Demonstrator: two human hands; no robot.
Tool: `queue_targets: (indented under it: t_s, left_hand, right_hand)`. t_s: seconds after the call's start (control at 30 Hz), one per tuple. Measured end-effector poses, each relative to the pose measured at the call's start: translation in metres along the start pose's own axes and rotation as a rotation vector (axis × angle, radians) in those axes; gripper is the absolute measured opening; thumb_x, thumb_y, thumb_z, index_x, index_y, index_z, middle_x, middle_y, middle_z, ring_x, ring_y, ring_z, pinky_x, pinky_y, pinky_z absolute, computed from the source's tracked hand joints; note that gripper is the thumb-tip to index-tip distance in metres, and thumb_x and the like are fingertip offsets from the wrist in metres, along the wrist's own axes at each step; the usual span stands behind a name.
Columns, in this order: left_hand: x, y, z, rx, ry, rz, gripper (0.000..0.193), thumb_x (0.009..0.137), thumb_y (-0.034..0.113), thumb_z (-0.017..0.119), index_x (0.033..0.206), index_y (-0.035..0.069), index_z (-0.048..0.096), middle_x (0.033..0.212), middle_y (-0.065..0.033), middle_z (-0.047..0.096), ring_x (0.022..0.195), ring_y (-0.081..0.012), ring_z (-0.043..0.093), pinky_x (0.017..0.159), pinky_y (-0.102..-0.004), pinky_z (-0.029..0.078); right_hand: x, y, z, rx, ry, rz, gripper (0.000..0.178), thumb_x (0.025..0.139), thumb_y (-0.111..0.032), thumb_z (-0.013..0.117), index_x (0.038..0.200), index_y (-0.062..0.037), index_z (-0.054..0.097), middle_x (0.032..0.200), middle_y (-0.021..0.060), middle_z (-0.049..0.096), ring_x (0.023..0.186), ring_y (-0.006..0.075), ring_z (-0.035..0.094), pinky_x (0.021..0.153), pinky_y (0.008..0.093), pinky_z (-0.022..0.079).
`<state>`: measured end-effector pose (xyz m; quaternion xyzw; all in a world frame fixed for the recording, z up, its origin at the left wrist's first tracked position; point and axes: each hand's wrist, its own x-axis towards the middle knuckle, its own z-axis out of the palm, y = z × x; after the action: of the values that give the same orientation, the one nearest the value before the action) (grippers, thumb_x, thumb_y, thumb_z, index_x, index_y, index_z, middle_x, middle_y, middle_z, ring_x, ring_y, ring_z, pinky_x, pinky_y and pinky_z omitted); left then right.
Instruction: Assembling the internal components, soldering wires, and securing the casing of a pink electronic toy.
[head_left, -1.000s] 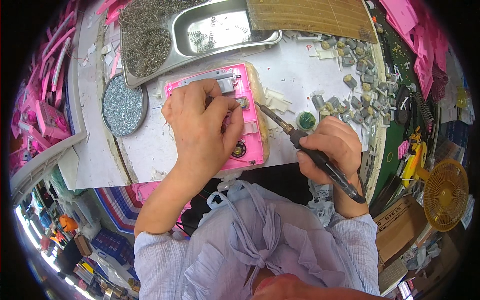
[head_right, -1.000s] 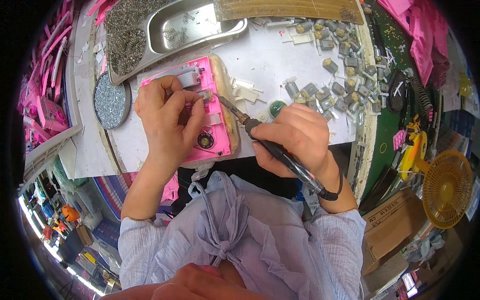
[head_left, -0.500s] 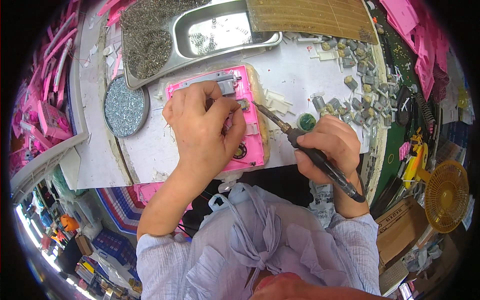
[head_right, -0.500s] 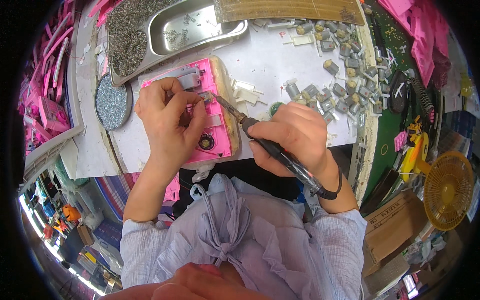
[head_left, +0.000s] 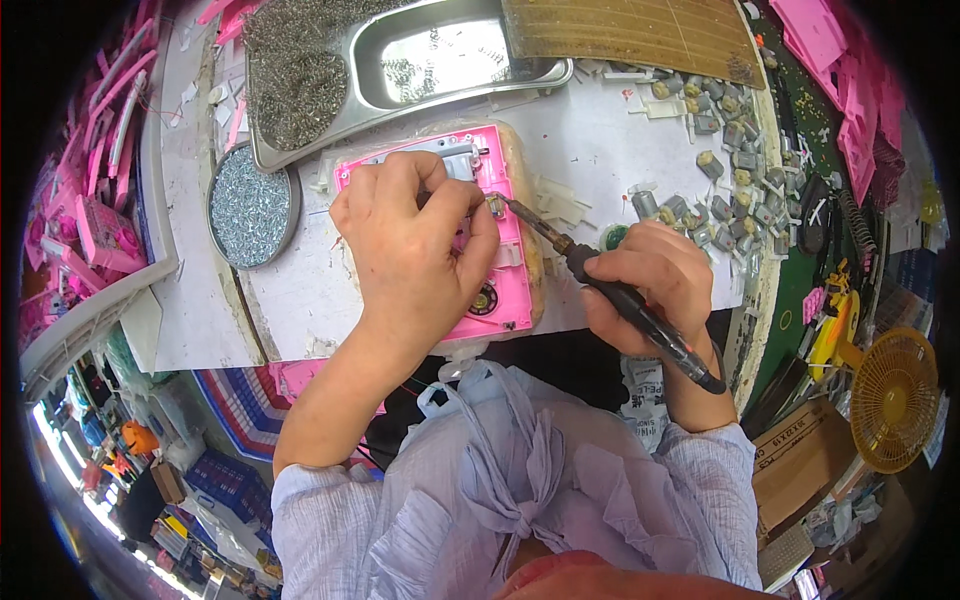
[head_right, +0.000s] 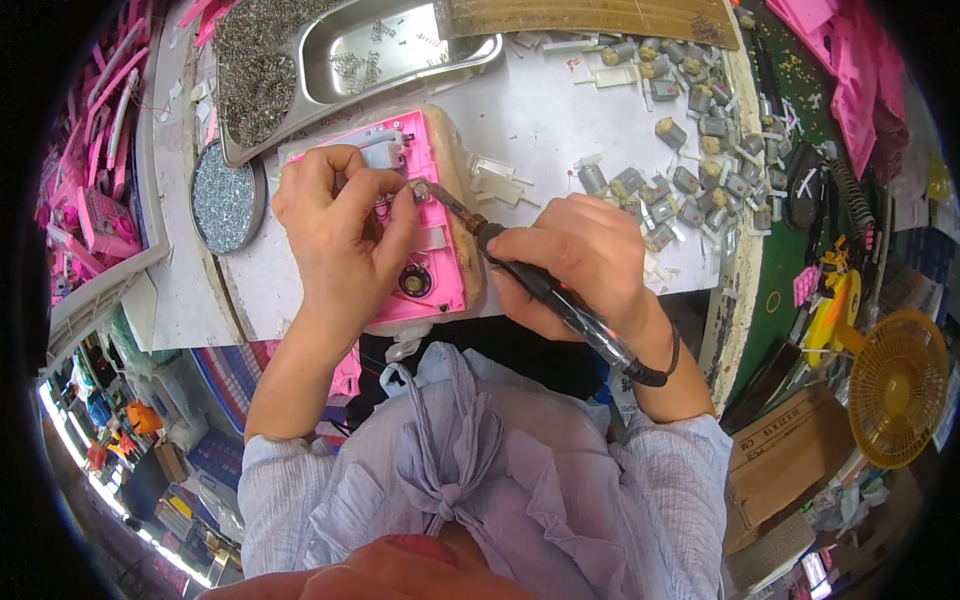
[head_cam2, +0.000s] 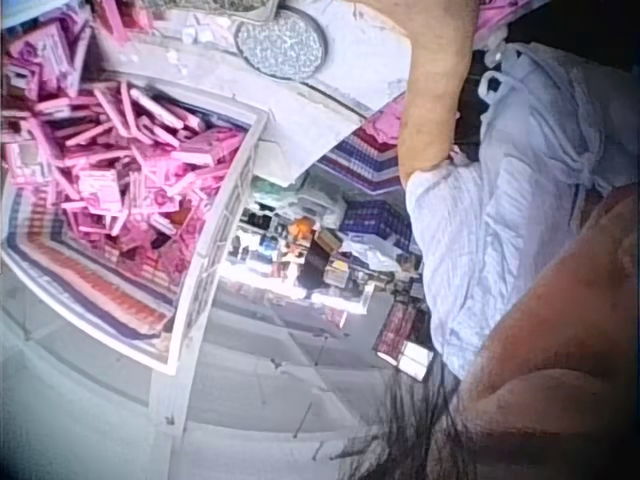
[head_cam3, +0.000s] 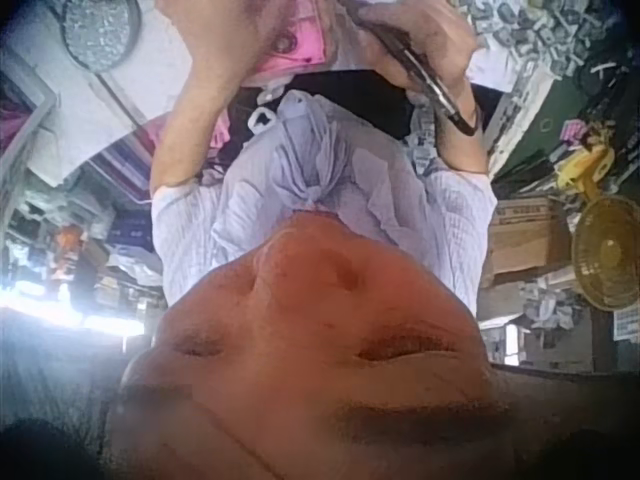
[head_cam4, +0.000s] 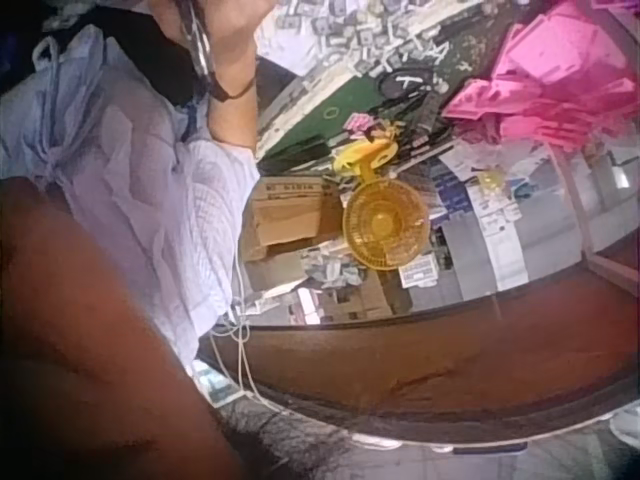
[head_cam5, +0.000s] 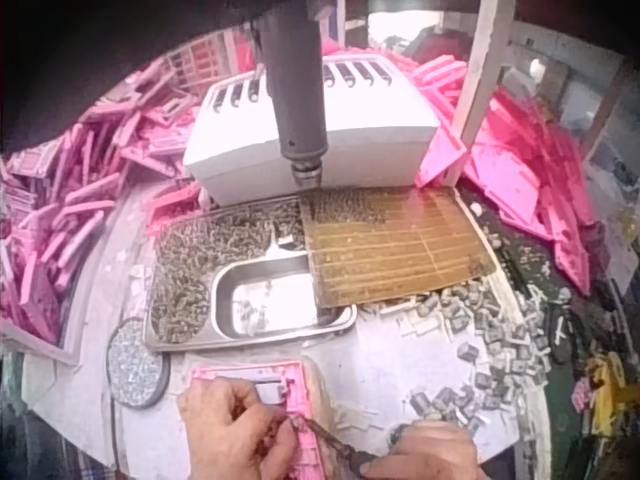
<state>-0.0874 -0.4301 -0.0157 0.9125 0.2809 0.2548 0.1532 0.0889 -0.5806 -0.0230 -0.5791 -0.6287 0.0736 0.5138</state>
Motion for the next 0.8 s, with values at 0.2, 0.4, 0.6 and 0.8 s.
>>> queue_targets:
  t_s: [0.2,0.4,0.6,0.8]
  left_hand:
    - [-0.001,-0.001,0.000,0.012,-0.007,0.010,0.012,0.072,0.015,0.077,0.081,0.013,0.069,0.093,-0.0022,0.055,0.090,-0.0249,0.050,0.082,-0.0416,0.032]
    - [0.000,0.000,-0.002,0.035,-0.018,0.034,0.012,0.073,0.015,0.077,0.082,0.013,0.069,0.095,-0.0027,0.055,0.091,-0.0247,0.051,0.084,-0.0419,0.032]
    - [-0.002,-0.001,-0.001,0.046,-0.003,0.054,0.012,0.074,0.016,0.077,0.082,0.014,0.070,0.097,-0.0026,0.056,0.092,-0.0245,0.052,0.086,-0.0427,0.032]
    - [-0.002,0.000,-0.003,0.071,-0.020,0.066,0.011,0.076,0.017,0.077,0.083,0.013,0.069,0.099,-0.0030,0.057,0.093,-0.0246,0.052,0.087,-0.0430,0.033]
  right_hand:
    - [0.000,0.003,0.006,-0.009,-0.006,-0.016,0.031,0.065,-0.002,0.080,0.094,-0.0076,0.070,0.063,0.0040,0.054,0.051,0.0228,0.053,0.049,0.0337,0.041]
    - [0.000,-0.003,0.003,-0.098,-0.129,-0.059,0.034,0.064,0.000,0.080,0.096,-0.0096,0.070,0.065,0.0024,0.054,0.052,0.0219,0.053,0.049,0.0333,0.040]
    - [-0.004,-0.006,-0.014,-0.105,-0.050,-0.103,0.040,0.062,0.003,0.080,0.099,-0.0094,0.069,0.066,0.0015,0.053,0.053,0.0201,0.053,0.049,0.0320,0.039]
    - [-0.006,-0.009,-0.015,-0.069,-0.024,-0.076,0.039,0.064,0.003,0.080,0.099,-0.0078,0.068,0.067,0.0034,0.055,0.053,0.0211,0.052,0.049,0.0325,0.038]
